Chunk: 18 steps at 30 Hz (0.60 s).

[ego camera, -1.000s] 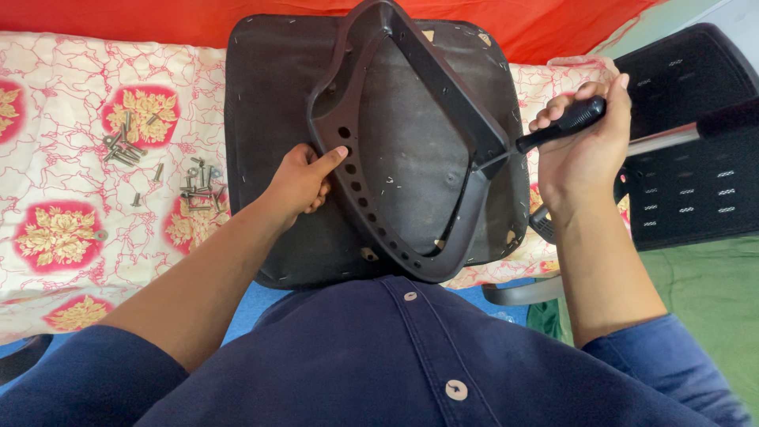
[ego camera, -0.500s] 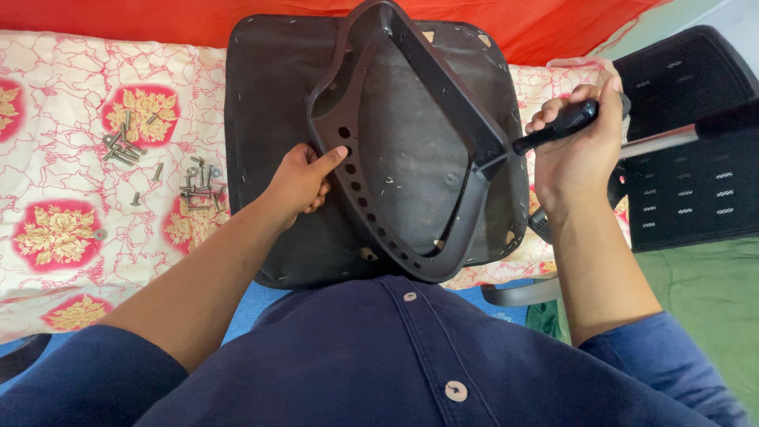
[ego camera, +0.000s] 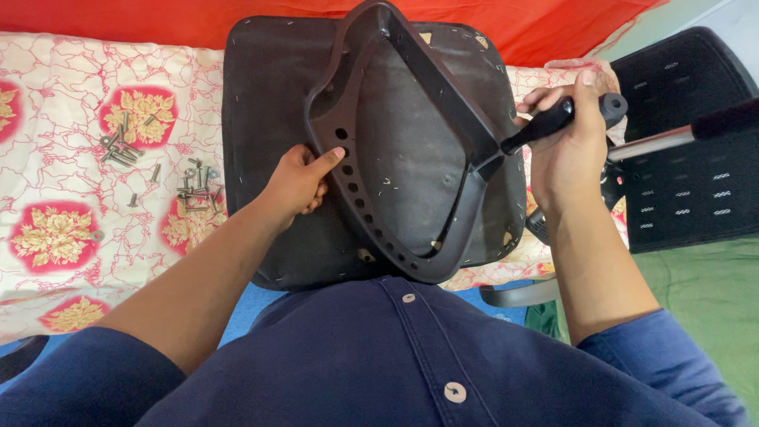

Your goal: The person uses a screwdriver to tighten screws into a black plastic chair frame resting on a table. The person holds the frame with one hand and turns the screwdriver with the other, working on multiple screw holes along the frame edge.

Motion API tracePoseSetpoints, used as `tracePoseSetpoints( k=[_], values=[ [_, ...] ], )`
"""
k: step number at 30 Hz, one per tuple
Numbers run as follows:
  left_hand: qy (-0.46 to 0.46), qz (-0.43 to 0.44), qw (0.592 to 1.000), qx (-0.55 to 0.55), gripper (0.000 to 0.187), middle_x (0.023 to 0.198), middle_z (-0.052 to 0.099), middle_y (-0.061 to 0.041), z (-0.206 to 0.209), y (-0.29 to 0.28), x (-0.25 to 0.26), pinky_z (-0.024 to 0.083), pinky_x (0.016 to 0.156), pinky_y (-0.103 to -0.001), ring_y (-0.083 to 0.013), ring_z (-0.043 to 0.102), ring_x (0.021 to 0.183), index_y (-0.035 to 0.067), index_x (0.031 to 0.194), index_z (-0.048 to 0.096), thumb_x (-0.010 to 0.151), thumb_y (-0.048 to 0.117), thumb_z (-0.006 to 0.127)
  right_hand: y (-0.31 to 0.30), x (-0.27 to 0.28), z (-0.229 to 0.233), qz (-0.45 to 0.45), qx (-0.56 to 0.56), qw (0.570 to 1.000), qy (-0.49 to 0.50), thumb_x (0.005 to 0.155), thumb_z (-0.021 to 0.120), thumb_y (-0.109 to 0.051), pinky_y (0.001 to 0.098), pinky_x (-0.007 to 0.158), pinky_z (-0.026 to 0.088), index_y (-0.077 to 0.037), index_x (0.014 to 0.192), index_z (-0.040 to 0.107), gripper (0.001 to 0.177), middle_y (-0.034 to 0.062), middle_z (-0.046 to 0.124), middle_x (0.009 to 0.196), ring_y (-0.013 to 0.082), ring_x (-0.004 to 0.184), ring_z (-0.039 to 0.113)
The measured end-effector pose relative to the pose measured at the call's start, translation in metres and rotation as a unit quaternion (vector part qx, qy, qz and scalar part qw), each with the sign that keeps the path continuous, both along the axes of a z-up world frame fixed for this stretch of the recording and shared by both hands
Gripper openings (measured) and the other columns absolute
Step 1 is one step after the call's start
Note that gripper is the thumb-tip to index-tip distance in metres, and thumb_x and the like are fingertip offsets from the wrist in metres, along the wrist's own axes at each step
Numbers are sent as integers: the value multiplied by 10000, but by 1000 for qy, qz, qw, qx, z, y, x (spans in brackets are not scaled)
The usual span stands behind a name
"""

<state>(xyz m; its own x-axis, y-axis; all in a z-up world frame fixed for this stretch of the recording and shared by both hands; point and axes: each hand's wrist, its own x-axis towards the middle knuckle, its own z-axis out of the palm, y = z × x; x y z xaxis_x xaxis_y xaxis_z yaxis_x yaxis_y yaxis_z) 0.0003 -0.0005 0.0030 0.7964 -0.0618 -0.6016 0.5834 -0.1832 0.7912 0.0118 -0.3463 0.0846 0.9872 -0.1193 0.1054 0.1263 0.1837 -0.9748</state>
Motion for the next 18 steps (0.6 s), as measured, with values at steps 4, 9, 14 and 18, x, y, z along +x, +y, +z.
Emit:
tracePoseSetpoints(
  k=[4, 9, 14, 18],
  values=[
    [2, 4, 1000, 1, 473, 588, 481, -8, 3, -1, -1, 338, 378, -266, -101, 435, 434, 105, 904, 443, 915, 511, 687, -2, 2, -3, 4, 80, 997, 4, 1146, 549, -479, 426, 894, 475, -81, 975, 518, 434, 103, 552, 864, 248, 854, 546],
    [9, 6, 1000, 2, 462, 590, 478, -5, 3, -1, -1, 331, 382, -262, -98, 430, 436, 110, 909, 456, 916, 511, 684, -1, 2, -3, -39, 97, 994, 29, 1075, 557, -413, 427, 857, 495, -145, 961, 511, 295, 95, 559, 844, 241, 852, 574],
    [7, 7, 1000, -2, 470, 580, 481, -10, 1, -1, 0, 329, 373, -263, -101, 433, 427, 104, 902, 447, 910, 505, 691, -4, 2, -1, -9, 60, 998, 15, 1066, 551, -361, 410, 927, 476, -118, 997, 528, 254, 73, 588, 987, 221, 983, 569],
    [-3, 7, 1000, -10, 463, 576, 481, -3, -1, -1, 0, 326, 360, -264, -97, 436, 416, 95, 898, 455, 915, 495, 688, -5, 1, 0, 12, 79, 997, 10, 1078, 535, -366, 426, 984, 469, -82, 998, 541, 295, 85, 567, 964, 239, 984, 553]
  ],
)
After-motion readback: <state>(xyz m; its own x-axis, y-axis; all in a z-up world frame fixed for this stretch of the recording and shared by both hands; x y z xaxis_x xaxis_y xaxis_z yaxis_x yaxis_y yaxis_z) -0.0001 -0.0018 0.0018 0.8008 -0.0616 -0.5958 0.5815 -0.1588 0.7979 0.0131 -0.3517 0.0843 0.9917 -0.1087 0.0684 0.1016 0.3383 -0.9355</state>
